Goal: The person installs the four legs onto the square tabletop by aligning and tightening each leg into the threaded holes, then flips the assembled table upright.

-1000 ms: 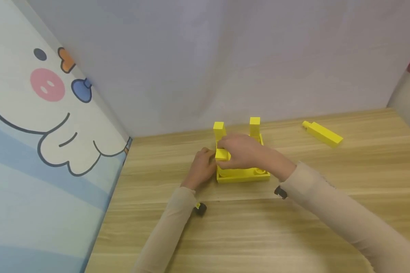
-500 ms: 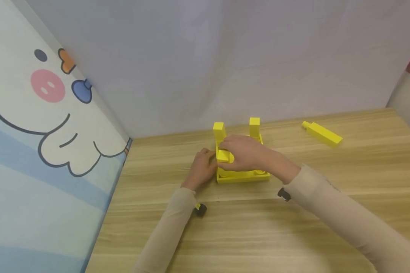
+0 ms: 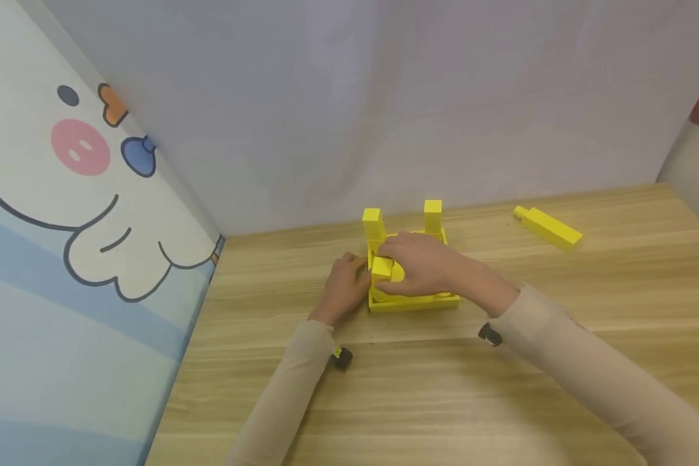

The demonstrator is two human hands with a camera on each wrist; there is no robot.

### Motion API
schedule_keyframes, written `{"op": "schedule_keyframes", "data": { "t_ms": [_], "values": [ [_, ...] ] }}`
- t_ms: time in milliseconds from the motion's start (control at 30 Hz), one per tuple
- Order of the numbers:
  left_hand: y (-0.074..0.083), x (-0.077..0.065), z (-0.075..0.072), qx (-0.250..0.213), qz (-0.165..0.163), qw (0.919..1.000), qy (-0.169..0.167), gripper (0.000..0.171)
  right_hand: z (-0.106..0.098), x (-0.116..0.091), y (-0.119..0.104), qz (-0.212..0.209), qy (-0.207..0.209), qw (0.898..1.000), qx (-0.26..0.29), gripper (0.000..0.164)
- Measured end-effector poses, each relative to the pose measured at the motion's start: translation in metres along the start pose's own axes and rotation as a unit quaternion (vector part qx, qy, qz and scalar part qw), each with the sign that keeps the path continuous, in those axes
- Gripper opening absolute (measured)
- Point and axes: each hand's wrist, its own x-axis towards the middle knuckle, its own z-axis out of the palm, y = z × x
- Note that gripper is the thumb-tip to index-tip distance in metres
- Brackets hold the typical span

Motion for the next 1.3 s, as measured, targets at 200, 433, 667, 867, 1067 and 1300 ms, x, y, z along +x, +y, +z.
{"op": "schedule_keyframes", "data": {
  "t_ms": [200, 433, 667, 867, 1067, 1300],
  "values": [
    [0.0, 0.0, 0.001, 0.001, -0.009, 1.0, 0.003, 0.048, 0.0, -0.009, 0.007, 0.005, -0.008, 1.0, 0.008, 0.045],
    [-0.001, -0.001, 0.0, -0.002, -0.002, 1.0, 0.006, 0.048, 0.009, -0.023, 0.03, 0.029, -0.019, 0.999, 0.018, 0.032],
    [-0.003, -0.002, -0.002, -0.012, 0.002, 0.9999, 0.008, 0.047, 0.018, -0.035, 0.054, 0.082, -0.029, 0.996, 0.016, 0.03],
    [-0.004, -0.003, -0.002, -0.011, -0.003, 0.9999, 0.006, 0.047, 0.025, -0.042, 0.069, 0.128, -0.014, 0.991, -0.019, 0.036],
    [-0.004, -0.003, -0.002, -0.017, -0.009, 0.9998, 0.003, 0.048, 0.027, -0.044, 0.078, 0.17, -0.013, 0.985, -0.034, 0.041],
    [-0.004, -0.002, -0.001, -0.015, -0.006, 0.9999, 0.0, 0.048, 0.03, -0.044, 0.08, 0.182, -0.017, 0.983, -0.019, 0.043]
  ]
}}
